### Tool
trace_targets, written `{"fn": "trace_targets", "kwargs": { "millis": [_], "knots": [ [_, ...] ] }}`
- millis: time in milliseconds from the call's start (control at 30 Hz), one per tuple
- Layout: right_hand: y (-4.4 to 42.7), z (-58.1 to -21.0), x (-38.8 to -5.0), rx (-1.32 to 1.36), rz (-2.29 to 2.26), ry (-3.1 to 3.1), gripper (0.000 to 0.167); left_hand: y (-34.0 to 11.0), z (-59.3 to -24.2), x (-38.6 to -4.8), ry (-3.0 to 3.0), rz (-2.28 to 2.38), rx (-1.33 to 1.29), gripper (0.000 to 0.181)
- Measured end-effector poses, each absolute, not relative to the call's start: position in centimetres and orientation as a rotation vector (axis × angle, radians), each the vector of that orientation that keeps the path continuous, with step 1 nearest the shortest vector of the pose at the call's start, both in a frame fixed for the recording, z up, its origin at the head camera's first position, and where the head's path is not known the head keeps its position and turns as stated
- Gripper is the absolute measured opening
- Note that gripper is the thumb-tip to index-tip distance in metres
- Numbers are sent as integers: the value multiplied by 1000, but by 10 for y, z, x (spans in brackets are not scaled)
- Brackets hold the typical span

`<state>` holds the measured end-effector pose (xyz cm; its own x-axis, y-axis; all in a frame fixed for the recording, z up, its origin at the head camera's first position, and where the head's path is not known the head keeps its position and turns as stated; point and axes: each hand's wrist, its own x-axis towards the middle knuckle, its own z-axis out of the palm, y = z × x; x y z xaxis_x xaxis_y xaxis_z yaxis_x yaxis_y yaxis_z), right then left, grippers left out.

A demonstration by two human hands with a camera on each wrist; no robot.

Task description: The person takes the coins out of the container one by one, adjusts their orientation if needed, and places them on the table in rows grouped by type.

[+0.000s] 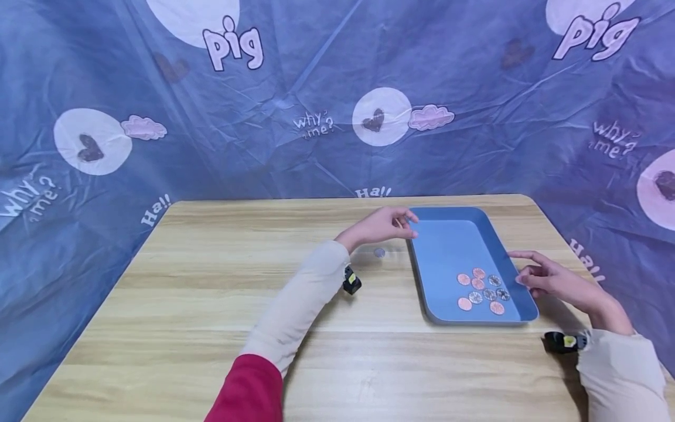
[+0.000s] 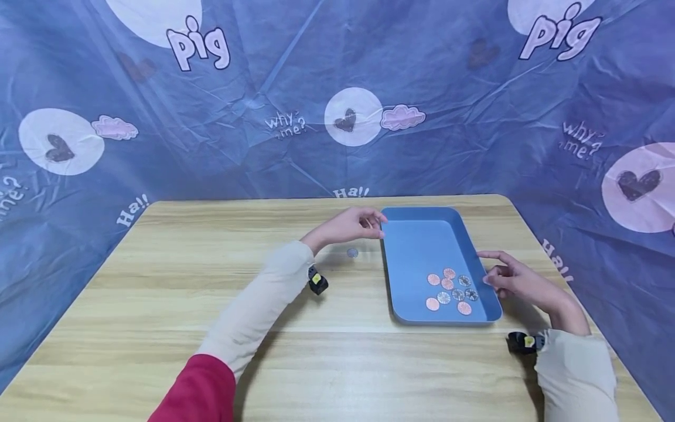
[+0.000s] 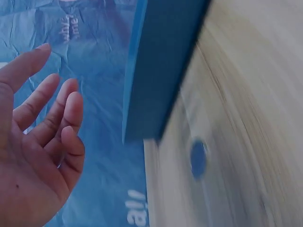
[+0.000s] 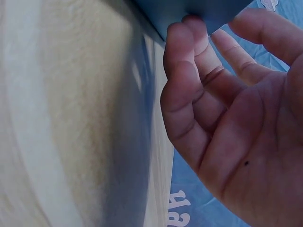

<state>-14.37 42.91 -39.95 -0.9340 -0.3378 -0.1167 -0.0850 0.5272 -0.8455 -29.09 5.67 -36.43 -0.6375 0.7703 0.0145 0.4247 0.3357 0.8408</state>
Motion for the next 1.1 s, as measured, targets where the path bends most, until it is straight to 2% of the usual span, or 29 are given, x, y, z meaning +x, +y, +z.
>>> {"fn": "trace_targets", "kwargs": {
  "millis": [467,633,867,1100],
  "knots": [
    [432,-401,-143,-398,-1427,2443,60,122,-357,-273,2092,1344,1037,36],
    [431,-401,-143,-337,-1387,2471,56,133,-365,-268,2055,1348,1005,34],
    [434,-402,-143,-389,-1395,2451,60,143,-379,-263,2044,1256,1061,35],
    [430,-400,-143,-353,-1373,2467,54,146,-387,-260,2043,1143,1063,34]
  ]
}}
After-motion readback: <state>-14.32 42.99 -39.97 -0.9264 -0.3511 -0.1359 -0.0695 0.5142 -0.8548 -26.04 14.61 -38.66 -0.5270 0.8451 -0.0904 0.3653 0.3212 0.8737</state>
